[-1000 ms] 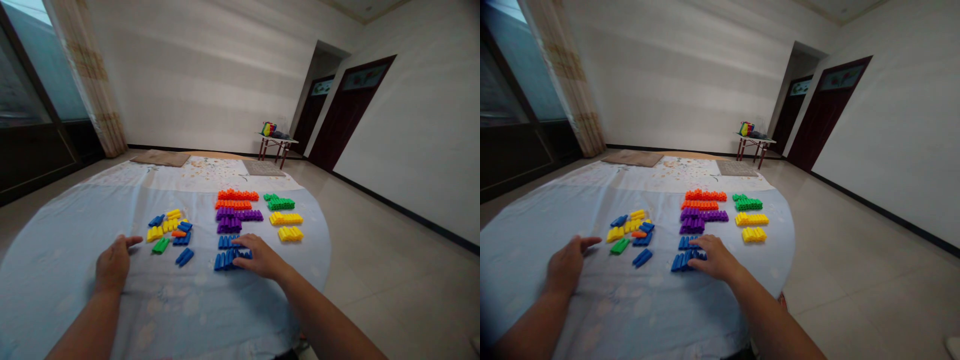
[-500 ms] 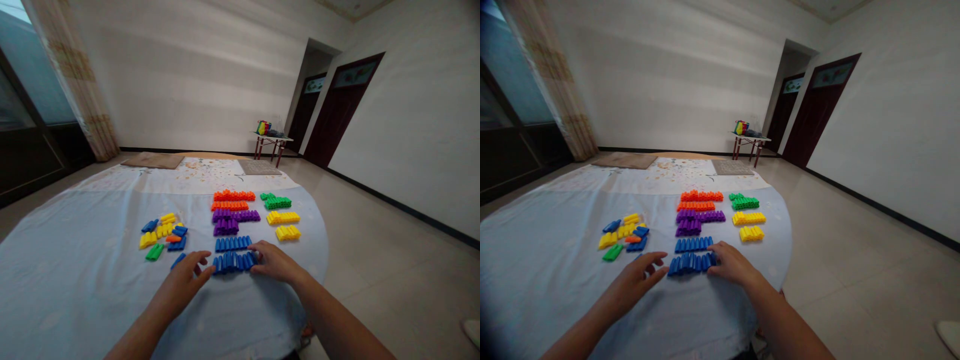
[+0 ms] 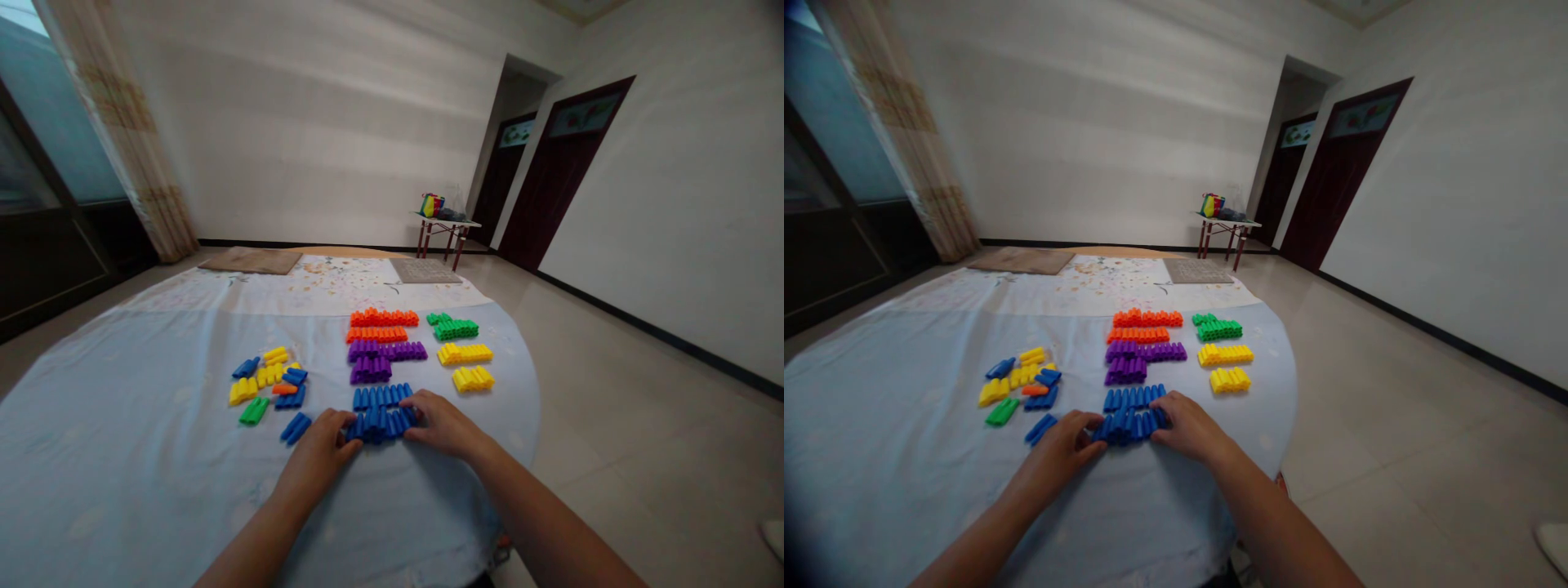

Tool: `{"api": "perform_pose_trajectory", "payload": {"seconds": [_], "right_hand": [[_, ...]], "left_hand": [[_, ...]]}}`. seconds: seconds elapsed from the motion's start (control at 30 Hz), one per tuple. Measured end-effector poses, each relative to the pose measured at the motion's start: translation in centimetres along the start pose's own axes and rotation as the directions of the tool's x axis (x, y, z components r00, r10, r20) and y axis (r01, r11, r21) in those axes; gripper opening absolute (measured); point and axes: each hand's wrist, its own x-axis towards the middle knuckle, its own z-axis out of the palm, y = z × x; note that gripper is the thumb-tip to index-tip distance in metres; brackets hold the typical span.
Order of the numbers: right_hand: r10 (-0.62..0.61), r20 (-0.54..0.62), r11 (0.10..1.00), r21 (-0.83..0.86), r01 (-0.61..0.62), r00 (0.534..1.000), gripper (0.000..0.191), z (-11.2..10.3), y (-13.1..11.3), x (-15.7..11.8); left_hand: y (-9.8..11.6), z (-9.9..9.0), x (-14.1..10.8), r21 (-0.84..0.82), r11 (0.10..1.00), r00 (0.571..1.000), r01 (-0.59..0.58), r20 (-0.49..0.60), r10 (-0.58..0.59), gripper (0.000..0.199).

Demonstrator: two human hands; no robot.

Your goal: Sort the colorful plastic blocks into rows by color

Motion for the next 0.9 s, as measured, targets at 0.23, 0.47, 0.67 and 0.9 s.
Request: {"api": "perform_pose_trajectory", "payload": {"seconds": [0.23,0.47,0.67,0.9], "right_hand": [[-0.060,-0.065,0.997,0.048,0.063,0.996,0.042,-1.1,-0.8,-0.6],[-0.257,-0.062,0.965,0.040,0.260,0.964,0.036,-1.1,-6.3,2.5],[-0.475,0.141,0.868,-0.088,0.489,0.868,0.037,3.2,-11.3,7.2],[-0.506,0.325,0.749,-0.295,0.593,0.799,0.029,7.1,-12.9,10.1]], "left_hand": [[0.0,-1.3,-1.1,-0.070,0.998,1.000,-0.003,-0.024,0.002,0.038],[-4.2,-8.5,-0.4,-0.224,0.969,0.885,0.108,-0.422,-0.196,0.040],[-10.4,-9.8,0.4,-0.374,0.909,0.592,0.181,-0.697,-0.405,0.038],[-12.1,-8.9,-0.1,-0.387,0.903,0.553,0.185,-0.719,-0.422,0.038]]}}
